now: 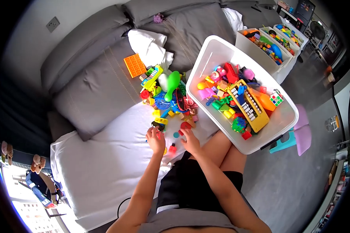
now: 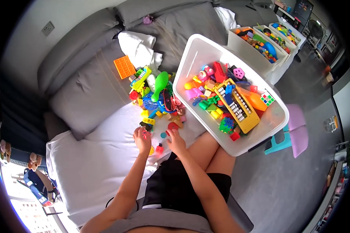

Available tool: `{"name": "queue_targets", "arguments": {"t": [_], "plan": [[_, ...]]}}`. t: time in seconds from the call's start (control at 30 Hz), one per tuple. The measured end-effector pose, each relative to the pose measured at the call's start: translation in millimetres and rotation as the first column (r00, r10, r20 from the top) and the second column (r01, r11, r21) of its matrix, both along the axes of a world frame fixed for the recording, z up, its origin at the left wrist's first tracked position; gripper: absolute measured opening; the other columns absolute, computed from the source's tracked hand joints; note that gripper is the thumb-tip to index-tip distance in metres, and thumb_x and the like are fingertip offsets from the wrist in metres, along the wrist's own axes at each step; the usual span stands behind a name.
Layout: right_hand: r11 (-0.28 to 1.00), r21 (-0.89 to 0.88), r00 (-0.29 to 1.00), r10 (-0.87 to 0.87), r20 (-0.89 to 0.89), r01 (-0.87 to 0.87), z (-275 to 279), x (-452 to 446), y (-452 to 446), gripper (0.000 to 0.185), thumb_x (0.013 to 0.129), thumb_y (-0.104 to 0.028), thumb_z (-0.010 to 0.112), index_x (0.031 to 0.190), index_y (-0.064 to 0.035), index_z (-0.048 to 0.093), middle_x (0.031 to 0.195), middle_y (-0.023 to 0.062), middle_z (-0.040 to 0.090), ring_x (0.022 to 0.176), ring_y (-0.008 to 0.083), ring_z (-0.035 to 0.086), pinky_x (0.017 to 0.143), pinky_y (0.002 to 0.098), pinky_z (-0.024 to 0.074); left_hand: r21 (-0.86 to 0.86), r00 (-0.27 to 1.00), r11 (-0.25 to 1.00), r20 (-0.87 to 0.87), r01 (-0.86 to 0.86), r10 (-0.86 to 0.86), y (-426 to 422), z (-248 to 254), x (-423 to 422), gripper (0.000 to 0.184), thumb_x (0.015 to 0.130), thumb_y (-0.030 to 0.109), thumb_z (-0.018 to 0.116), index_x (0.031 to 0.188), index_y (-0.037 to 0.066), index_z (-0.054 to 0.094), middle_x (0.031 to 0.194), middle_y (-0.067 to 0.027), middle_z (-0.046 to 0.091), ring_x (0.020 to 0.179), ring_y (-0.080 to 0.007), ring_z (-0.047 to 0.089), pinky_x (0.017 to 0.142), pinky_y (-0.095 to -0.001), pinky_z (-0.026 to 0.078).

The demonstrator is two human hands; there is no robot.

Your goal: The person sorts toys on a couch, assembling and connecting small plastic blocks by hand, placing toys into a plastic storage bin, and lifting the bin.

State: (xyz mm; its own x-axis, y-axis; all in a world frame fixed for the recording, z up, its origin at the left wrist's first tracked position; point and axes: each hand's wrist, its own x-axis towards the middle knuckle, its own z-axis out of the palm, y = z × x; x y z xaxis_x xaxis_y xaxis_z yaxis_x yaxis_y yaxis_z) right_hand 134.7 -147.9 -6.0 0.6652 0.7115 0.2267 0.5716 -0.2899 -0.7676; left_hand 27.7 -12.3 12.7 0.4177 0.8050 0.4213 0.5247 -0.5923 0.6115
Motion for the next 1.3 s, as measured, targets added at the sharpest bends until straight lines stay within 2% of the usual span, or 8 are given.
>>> {"name": "queue_targets", "arguments": {"t": [0.13,0.33,0.73,0.83,0.93,1.13,1.27,1.3], "plan": [[0.908,-0.343,0.969,0.243,-0.036,-0.24,8,-9,20,0.041,0.072,-0.012,0.06,0.112,-0.0173,0.056,0.124,0.0105,0.045,0.088,0.0308,0.06,0.071,0.0395,0.0509,-0.128,0.945,0.989,-0.31,0.071,-0.108,31,-8,-7,0.078,0.066,0.027,0.071,0.133,0.014,0.035,0.126,-0.0184,0.043,0.117,-0.0361,0.039,0.098,-0.0453,0.033],[0.933,-0.328,0.987,0.162,0.015,-0.148,-9,-7,12,0.03,0.071,-0.013,0.061,0.101,-0.0132,0.059,0.114,0.0058,0.049,0.079,0.0278,0.061,0.066,0.039,0.0504,-0.321,0.841,0.944,-0.487,0.082,-0.238,35,-9,9,0.068,0.066,0.037,0.071,0.124,0.012,0.045,0.119,-0.0119,0.049,0.11,-0.0329,0.044,0.092,-0.045,0.036],[0.924,-0.374,0.996,-0.088,-0.016,0.076,-1,-8,-6,0.026,0.068,-0.017,0.068,0.087,-0.0062,0.055,0.094,0.0137,0.054,0.074,0.0319,0.06,0.061,0.0398,0.0484,-0.111,0.785,0.935,-0.515,0.336,-0.343,13,-8,24,0.041,0.071,0.03,0.068,0.109,0.019,0.058,0.116,-0.0071,0.051,0.105,-0.0273,0.048,0.09,-0.043,0.034],[0.968,-0.252,0.99,-0.043,-0.132,0.008,-16,0,-5,0.023,0.067,-0.016,0.07,0.082,-0.0046,0.057,0.095,0.0125,0.055,0.073,0.0299,0.06,0.061,0.0372,0.0484,-0.053,0.887,0.959,-0.37,0.277,-0.276,13,-9,28,0.029,0.074,0.03,0.066,0.095,0.011,0.06,0.092,-0.0076,0.06,0.087,-0.0292,0.055,0.076,-0.0413,0.042],[0.924,0.136,0.932,-0.342,-0.119,0.357,-22,4,3,0.021,0.066,-0.014,0.071,0.079,-0.0034,0.058,0.096,0.0124,0.055,0.072,0.0282,0.06,0.062,0.0356,0.0485,-0.145,0.954,0.974,-0.22,0.176,-0.205,10,-9,25,0.029,0.077,0.031,0.064,0.085,0.005,0.057,0.077,-0.0135,0.06,0.076,-0.0338,0.056,0.064,-0.0433,0.044],[0.96,-0.114,0.957,-0.269,-0.112,0.257,-27,19,3,0.014,0.064,-0.013,0.072,0.075,-0.0073,0.066,0.095,0.0115,0.054,0.08,0.0275,0.058,0.069,0.0356,0.0485,-0.361,1.0,0.932,0.012,-0.012,0.018,-5,-3,17,0.027,0.081,0.028,0.063,0.082,0.002,0.056,0.067,-0.0143,0.06,0.061,-0.035,0.056,0.055,-0.0396,0.044],[0.939,0.006,0.922,-0.335,-0.195,0.343,-25,10,4,0.018,0.063,-0.013,0.075,0.077,-0.0047,0.066,0.092,0.012,0.056,0.067,0.0223,0.061,0.063,0.0317,0.0502,-0.506,0.955,0.863,0.251,-0.007,0.155,-14,-1,27,0.033,0.088,0.033,0.056,0.083,0.0,0.054,0.066,-0.0108,0.064,0.049,-0.0152,0.054,0.048,-0.0321,0.043],[0.927,0.06,0.906,-0.348,-0.24,0.371,-23,9,4,0.019,0.064,-0.013,0.075,0.078,-0.0043,0.066,0.093,0.0117,0.056,0.067,0.0208,0.061,0.063,0.0304,0.0503,-0.732,0.885,0.673,0.377,0.103,0.274,-14,-3,34,0.033,0.09,0.035,0.05,0.089,0.002,0.052,0.067,-0.009,0.064,0.048,-0.0117,0.053,0.045,-0.027,0.042]]}}
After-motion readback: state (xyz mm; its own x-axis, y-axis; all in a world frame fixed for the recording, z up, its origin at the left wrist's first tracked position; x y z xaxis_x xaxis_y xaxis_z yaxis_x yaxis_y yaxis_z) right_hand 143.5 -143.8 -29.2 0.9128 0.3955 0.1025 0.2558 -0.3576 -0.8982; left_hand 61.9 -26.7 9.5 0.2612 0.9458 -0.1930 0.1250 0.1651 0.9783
